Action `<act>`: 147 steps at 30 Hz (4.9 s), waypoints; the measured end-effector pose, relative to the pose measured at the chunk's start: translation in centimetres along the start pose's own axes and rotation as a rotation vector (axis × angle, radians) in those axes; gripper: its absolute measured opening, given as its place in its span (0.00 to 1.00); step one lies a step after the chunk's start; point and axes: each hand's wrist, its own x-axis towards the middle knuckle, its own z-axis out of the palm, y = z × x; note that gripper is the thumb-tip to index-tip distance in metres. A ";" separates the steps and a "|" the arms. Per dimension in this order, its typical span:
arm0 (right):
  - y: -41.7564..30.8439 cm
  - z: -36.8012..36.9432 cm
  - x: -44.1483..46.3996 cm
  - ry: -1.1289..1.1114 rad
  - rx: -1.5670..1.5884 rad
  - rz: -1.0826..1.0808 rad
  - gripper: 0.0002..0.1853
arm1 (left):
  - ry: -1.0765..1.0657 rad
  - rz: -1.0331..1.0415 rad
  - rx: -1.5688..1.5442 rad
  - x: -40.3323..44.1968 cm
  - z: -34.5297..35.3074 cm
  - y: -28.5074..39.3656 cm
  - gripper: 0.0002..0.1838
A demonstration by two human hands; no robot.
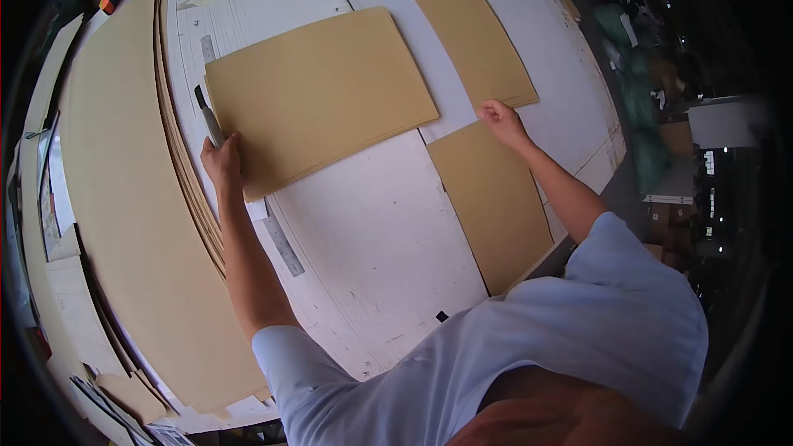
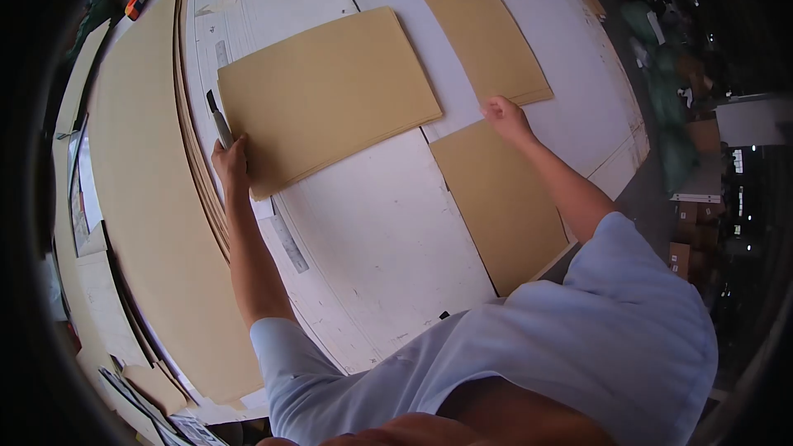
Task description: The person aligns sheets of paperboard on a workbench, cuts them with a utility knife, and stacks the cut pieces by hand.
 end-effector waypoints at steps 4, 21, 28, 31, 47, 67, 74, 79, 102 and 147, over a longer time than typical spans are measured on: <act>9.0 -2.6 -11.6 -0.014 -0.150 0.282 0.15 | -0.028 -0.036 0.032 1.0 -0.3 -0.7 0.09; 17.2 -4.9 -24.2 0.029 -0.329 0.368 0.28 | -0.364 -0.342 -0.090 -50.5 13.3 -3.3 0.10; 21.2 -4.8 -21.5 -0.086 -0.059 0.342 0.29 | -0.195 -0.109 0.056 -57.5 18.0 -3.1 0.13; 21.0 -7.0 -20.2 -0.261 0.078 0.401 0.27 | -0.195 -0.130 0.085 -56.8 18.3 -4.1 0.13; 19.2 -10.0 -34.2 -0.518 1.492 0.324 0.33 | -0.251 -0.214 0.054 -55.8 18.6 -2.6 0.10; 22.1 -28.5 -35.5 -0.331 1.175 0.410 0.23 | -0.304 -0.438 -0.171 -58.1 9.8 -4.8 0.13; 19.6 -32.2 -23.6 -0.158 1.216 0.208 0.21 | -0.259 -0.424 -0.105 -57.5 13.0 -3.6 0.14; 16.5 -25.6 -6.5 -0.218 1.352 0.072 0.19 | -0.176 -0.427 -0.059 -57.1 15.8 -2.3 0.12; 16.1 -1.6 11.2 -0.356 1.452 0.591 0.17 | -0.049 -0.585 0.192 -62.4 19.7 0.0 0.12; -33.8 30.0 -36.3 -1.063 0.485 0.348 0.25 | 0.565 -0.432 -0.842 -40.2 -26.0 -6.0 0.05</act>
